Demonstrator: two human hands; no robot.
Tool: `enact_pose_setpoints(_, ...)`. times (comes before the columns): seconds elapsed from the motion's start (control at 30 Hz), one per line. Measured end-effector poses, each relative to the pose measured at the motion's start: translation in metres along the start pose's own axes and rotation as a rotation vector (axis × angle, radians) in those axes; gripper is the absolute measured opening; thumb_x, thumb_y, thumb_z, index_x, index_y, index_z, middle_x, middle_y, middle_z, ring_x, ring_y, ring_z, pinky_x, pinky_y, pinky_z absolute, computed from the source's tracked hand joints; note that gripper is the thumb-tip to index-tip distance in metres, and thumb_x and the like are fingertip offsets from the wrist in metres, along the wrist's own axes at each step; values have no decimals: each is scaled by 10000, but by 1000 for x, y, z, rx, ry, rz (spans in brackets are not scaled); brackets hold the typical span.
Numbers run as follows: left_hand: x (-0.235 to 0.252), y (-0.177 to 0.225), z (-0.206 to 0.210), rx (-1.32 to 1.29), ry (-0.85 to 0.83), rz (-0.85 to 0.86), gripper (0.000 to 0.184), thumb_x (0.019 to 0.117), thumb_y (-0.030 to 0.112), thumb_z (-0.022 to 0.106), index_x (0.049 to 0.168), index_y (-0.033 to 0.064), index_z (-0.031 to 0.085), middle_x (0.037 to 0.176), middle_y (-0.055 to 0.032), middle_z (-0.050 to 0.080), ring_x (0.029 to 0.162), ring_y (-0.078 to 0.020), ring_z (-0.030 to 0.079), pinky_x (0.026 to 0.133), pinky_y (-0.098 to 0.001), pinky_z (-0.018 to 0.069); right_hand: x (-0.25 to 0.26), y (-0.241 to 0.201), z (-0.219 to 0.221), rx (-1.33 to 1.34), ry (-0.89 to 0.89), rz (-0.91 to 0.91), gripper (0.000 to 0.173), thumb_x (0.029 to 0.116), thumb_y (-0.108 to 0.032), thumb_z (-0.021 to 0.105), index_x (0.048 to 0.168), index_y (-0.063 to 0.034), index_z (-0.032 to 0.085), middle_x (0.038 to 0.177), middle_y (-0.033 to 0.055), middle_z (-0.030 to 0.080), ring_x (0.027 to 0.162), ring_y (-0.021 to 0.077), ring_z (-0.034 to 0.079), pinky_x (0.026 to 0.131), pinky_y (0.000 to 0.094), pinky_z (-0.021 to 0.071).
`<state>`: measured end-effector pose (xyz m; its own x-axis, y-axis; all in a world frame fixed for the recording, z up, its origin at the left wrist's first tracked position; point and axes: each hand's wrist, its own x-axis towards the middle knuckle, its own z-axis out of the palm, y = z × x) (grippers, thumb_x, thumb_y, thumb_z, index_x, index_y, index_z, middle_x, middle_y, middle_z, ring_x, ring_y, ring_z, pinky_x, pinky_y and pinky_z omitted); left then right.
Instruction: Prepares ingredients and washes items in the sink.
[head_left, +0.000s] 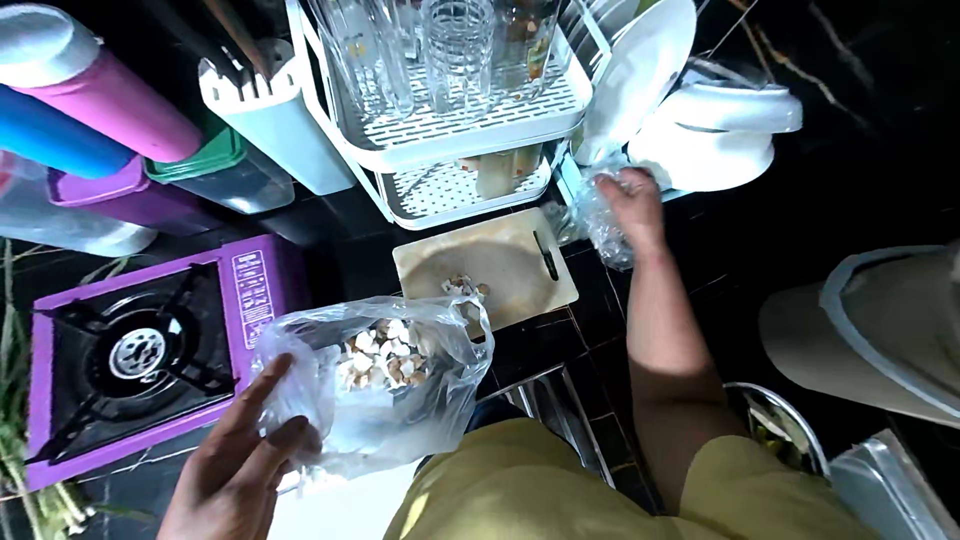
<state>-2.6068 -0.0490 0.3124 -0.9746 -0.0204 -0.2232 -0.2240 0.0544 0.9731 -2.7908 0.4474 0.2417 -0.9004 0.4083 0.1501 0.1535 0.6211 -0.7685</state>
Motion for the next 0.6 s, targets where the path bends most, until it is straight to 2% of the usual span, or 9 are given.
enact_pose_setpoints(0.07,-3,2,4,28,10,0,637,903,-59,487,1522,74,413,1394,58,596,793,-21,680,646,-204,593,25,15,-12,-115,-45,61,451,927,-341,730,1175,35,704,1321,267,596,1301,390,527,1099,571,417)
enact_pose_setpoints(0.17,-11,5,10,97,16,35,562,957,1,506,1509,58,421,1393,68,605,853,-8,691,711,-214,609,46,32,-11,-128,-234,218,451,924,-270,753,1259,17,663,1250,286,641,1193,430,603,1016,656,455)
enact_pose_setpoints(0.23,-17,8,13,232,42,31,567,984,116,559,1525,48,405,1501,-1,502,940,12,670,751,-198,594,48,40,-11,-11,-243,250,430,914,-223,749,1265,4,649,1211,248,664,1125,369,641,977,603,505)
enact_pose_setpoints(0.27,-20,8,14,311,52,16,621,981,220,607,1548,72,400,1577,-69,403,1009,-3,657,773,-199,587,47,40,-15,61,-204,252,431,910,-203,750,1274,2,644,1208,231,668,1112,339,650,972,571,520)
enact_pose_setpoints(0.33,-24,6,15,446,68,-10,751,929,384,684,1575,133,396,1658,-172,248,1061,-60,654,753,-218,581,36,35,-31,217,-98,231,446,895,-187,747,1285,-9,627,1176,173,680,1039,242,670,915,468,565)
enact_pose_setpoints(0.37,-25,5,16,488,66,-20,794,898,399,710,1582,150,393,1664,-192,228,1060,-91,664,734,-237,589,28,29,-41,315,-63,212,465,891,-186,734,1307,-23,605,1167,133,677,1014,186,667,886,415,576)
enact_pose_setpoints(0.47,-25,-1,17,539,38,-35,812,868,371,722,1582,160,397,1631,-196,319,1009,-132,704,683,-272,605,5,18,-70,636,-67,159,469,970,-205,638,1412,-107,514,1226,21,647,1063,83,646,895,307,577)
enact_pose_setpoints(0.53,-23,-3,17,529,34,-16,774,872,298,700,1573,146,408,1599,-169,386,894,-69,700,634,-233,580,-17,2,-78,827,-85,154,316,1052,-200,501,1359,-128,526,1201,-22,646,1065,54,632,900,268,562)
enact_pose_setpoints(0.6,-21,-5,13,505,30,20,768,868,249,692,1572,133,408,1574,-169,420,866,-49,694,623,-219,575,-55,-13,-79,839,-58,64,311,1073,-179,441,1341,-84,567,1185,-16,668,1069,47,640,941,247,544)
